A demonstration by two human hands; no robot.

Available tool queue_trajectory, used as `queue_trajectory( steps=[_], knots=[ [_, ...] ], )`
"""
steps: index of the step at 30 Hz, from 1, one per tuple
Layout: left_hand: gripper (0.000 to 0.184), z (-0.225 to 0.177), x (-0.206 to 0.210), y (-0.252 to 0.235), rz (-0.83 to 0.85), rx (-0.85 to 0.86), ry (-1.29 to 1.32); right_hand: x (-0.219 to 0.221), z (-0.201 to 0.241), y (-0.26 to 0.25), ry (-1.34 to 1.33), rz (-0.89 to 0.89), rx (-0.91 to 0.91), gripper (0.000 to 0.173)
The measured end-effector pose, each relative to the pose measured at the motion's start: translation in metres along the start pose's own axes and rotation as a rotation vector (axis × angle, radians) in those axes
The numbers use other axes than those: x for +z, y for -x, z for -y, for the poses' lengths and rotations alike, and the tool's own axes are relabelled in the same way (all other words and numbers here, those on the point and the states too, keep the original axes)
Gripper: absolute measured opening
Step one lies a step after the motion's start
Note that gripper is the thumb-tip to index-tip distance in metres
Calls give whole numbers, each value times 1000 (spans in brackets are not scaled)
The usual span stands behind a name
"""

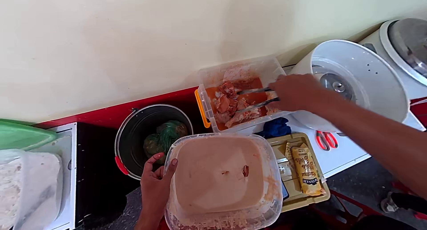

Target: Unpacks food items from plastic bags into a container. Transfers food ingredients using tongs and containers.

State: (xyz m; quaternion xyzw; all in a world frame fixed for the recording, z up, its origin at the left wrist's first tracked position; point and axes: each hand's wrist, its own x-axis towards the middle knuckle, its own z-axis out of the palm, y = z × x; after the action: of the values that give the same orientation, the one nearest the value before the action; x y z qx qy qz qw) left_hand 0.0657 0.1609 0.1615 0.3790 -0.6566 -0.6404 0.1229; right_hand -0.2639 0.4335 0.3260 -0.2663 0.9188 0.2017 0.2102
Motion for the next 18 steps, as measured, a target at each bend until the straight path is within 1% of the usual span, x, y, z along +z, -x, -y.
queue_trajectory(
  steps=[2,4,6,7,9,11,15,16,18],
  knots=[
    [56,0,1,1,3,-5,5,28,19,-38,-33,13,-38,36],
    [57,-1,1,0,8,-2,5,44,33,-55,-25,-80,-87,29],
    [56,-1,1,-1,10,0,5,42,41,-52,-37,-190,-110,33],
    [56,-1,1,-1,9,-1,7,35,43,-46,-45,-213,-97,37],
    [55,0,2,0,6,-4,11,19,43,-37,-57,-181,-49,42],
    [55,-1,2,0,5,-4,12,16,38,-40,-44,-101,-20,39],
    [55,0,1,0,3,-2,18,41,46,-63,-120,52,55,29],
    [54,0,1,0,5,-3,15,46,44,-67,-149,60,71,29],
    [55,-1,0,1,7,-10,17,52,25,-72,-227,46,76,35]
  ],
)
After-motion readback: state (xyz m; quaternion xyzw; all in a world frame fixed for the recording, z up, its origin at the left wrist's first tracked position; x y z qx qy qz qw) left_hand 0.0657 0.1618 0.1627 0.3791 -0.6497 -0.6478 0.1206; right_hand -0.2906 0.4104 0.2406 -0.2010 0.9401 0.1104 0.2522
